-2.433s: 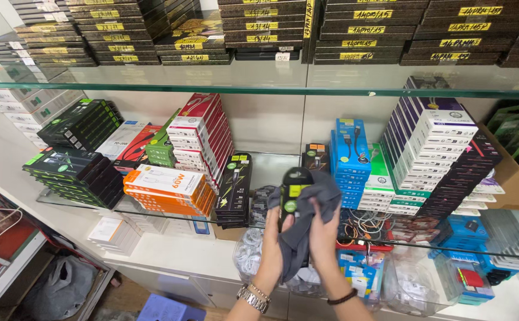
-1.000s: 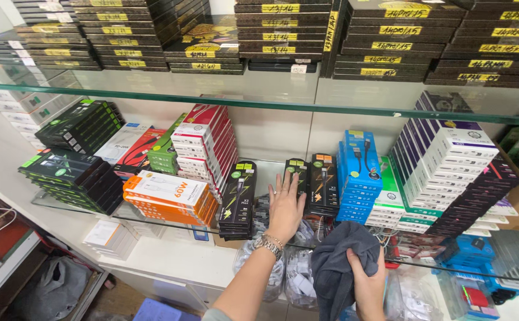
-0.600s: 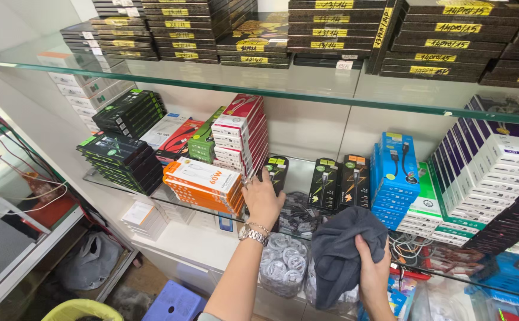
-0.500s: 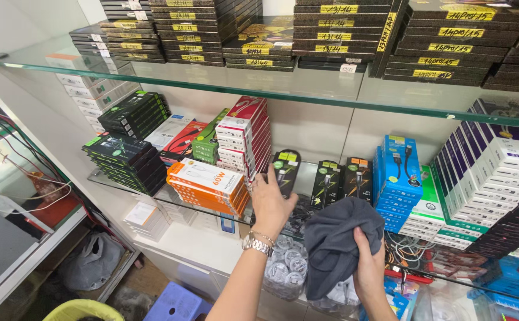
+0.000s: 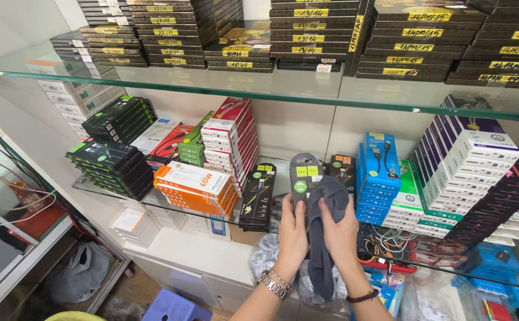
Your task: The person wipes packaged electronics products on a glass display shelf one at a time using a gray cloth, lifting each box, wiping its surfaces, and placing it back on the shelf. They work across several product boxes including charger and cable packaging, occasionally rearranging items on the shelf.
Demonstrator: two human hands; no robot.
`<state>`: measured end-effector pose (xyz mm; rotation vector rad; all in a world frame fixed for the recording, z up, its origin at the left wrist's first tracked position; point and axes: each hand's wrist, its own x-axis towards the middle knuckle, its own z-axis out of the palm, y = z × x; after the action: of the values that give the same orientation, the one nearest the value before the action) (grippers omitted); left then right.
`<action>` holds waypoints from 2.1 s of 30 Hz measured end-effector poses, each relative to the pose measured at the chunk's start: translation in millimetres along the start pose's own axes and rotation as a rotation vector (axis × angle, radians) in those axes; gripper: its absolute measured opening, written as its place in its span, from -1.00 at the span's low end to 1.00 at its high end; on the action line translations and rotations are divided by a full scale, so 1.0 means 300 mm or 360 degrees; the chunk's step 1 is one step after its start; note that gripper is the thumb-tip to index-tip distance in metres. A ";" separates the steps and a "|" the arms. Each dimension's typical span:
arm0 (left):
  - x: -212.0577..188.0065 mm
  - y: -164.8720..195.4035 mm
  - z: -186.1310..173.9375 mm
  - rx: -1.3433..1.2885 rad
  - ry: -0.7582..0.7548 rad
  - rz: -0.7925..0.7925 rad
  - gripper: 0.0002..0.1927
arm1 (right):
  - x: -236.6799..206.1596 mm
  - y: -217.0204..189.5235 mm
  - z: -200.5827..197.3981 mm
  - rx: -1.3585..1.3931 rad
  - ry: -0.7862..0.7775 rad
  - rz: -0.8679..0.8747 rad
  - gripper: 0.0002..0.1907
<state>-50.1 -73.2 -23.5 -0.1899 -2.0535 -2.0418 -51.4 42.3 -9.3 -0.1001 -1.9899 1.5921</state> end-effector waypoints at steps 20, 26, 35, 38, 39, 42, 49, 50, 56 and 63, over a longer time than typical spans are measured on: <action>-0.100 0.089 0.055 0.0140 -0.0428 0.0072 -0.57 | 0.061 0.009 -0.241 0.1033 -0.0020 0.0391 -0.46; -0.104 0.088 0.058 0.0425 -0.0402 0.0658 -0.51 | 0.093 -0.043 -0.200 0.0936 -0.0327 0.0592 -0.40; -0.066 0.023 0.096 -0.0149 -0.0149 0.0199 -0.67 | -0.010 0.179 -0.076 0.0878 0.0032 0.0451 -0.53; 0.010 0.010 0.091 -0.0628 -0.0091 -0.0048 -0.64 | -0.109 0.257 -0.068 0.0693 -0.0119 0.0387 -0.45; 0.042 0.004 0.085 -0.0724 -0.0060 -0.0134 -0.62 | -0.141 0.279 -0.075 0.0670 -0.0170 0.0375 -0.43; 0.156 -0.028 0.085 -0.0689 0.0090 -0.0216 -0.55 | -0.197 0.332 -0.123 0.0550 -0.0292 0.0460 -0.42; 0.491 -0.072 0.153 0.0705 0.0213 0.0073 -0.36 | -0.168 0.395 -0.349 0.0339 -0.0193 0.0570 -0.49; 0.510 -0.059 0.165 0.0838 0.0136 0.0073 -0.34 | -0.157 0.399 -0.370 0.0334 -0.0139 0.0561 -0.49; 0.424 -0.124 0.206 0.1269 -0.0251 -0.0180 -0.23 | -0.133 0.422 -0.414 0.0362 -0.0050 0.0575 -0.48; 0.410 -0.216 0.260 0.1494 -0.0135 0.0108 -0.27 | -0.116 0.459 -0.369 0.0385 -0.0078 0.0671 -0.47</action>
<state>-191.2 -5.8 -53.8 -0.1607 -2.7434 -0.8652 -9.7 163.5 -135.5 -0.4113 -1.8789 2.1055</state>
